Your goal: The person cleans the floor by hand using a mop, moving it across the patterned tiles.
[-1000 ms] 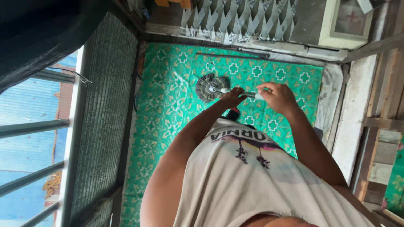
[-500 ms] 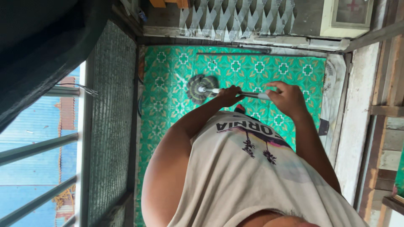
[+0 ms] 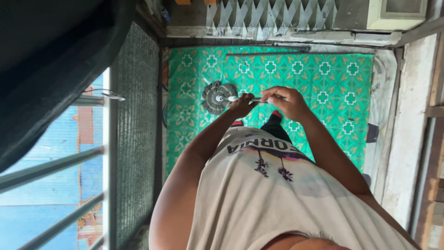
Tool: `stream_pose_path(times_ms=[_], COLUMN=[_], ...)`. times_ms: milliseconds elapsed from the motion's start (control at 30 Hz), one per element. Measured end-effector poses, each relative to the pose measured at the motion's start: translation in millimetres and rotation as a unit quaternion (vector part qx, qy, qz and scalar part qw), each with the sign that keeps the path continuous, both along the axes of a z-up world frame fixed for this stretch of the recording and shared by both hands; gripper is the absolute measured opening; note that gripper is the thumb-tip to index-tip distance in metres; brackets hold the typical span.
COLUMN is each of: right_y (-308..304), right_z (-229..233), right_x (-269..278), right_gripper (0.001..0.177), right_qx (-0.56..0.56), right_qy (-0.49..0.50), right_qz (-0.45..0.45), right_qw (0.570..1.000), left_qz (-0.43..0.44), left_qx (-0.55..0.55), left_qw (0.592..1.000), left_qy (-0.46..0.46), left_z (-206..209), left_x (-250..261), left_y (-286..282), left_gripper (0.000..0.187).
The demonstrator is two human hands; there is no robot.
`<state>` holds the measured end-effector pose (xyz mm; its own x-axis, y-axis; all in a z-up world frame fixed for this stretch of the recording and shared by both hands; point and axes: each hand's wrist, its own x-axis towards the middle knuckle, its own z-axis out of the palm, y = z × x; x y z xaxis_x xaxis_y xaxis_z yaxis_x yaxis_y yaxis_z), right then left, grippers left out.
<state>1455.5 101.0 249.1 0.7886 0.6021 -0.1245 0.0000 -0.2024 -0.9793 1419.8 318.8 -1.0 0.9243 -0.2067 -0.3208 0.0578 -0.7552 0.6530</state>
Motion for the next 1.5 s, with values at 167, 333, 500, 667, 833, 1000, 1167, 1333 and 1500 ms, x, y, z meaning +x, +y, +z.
stream_pose_path(times_ms=[167, 333, 500, 667, 833, 1000, 1167, 1333, 1500], right_y=[-6, -18, -34, -50, -62, -74, -94, -133, -181], right_z=[6, 14, 12, 2, -3, -21, -48, -53, -49], right_x=[-6, -20, -43, -62, -84, -117, -176, -263, -365], right_gripper=[0.025, 0.027, 0.027, 0.026, 0.029, 0.028, 0.022, 0.025, 0.033], right_qx=[0.024, 0.031, 0.001, 0.027, 0.031, 0.039, -0.028, 0.004, 0.035], right_qy=[0.042, 0.051, 0.056, 0.05, 0.069, 0.072, 0.058, 0.112, 0.145], right_qz=[-0.019, -0.047, -0.091, -0.119, -0.141, -0.157, -0.167, -0.22, -0.291], right_qw=[0.999, 0.997, 0.994, 0.991, 0.987, 0.984, 0.984, 0.969, 0.945], left_qz=[-0.027, -0.057, -0.079, -0.091, -0.102, -0.133, -0.147, -0.192, -0.313], left_qx=[0.009, 0.026, -0.015, -0.007, -0.001, 0.031, 0.075, 0.045, 0.047], left_qw=[0.999, 0.997, 0.996, 0.995, 0.994, 0.989, 0.982, 0.977, 0.948], left_qy=[0.04, 0.043, 0.04, 0.039, 0.044, 0.055, 0.09, 0.075, 0.043], left_z=[8, 7, -5, -7, -2, 2, 6, 6, 7], left_x=[8, 2, -5, -14, -25, -42, -77, -133, -202], left_y=[-2, -14, -24, -38, -49, -55, -82, -130, -196], left_gripper=[0.05, 0.051, 0.049, 0.05, 0.047, 0.044, 0.043, 0.03, 0.037])
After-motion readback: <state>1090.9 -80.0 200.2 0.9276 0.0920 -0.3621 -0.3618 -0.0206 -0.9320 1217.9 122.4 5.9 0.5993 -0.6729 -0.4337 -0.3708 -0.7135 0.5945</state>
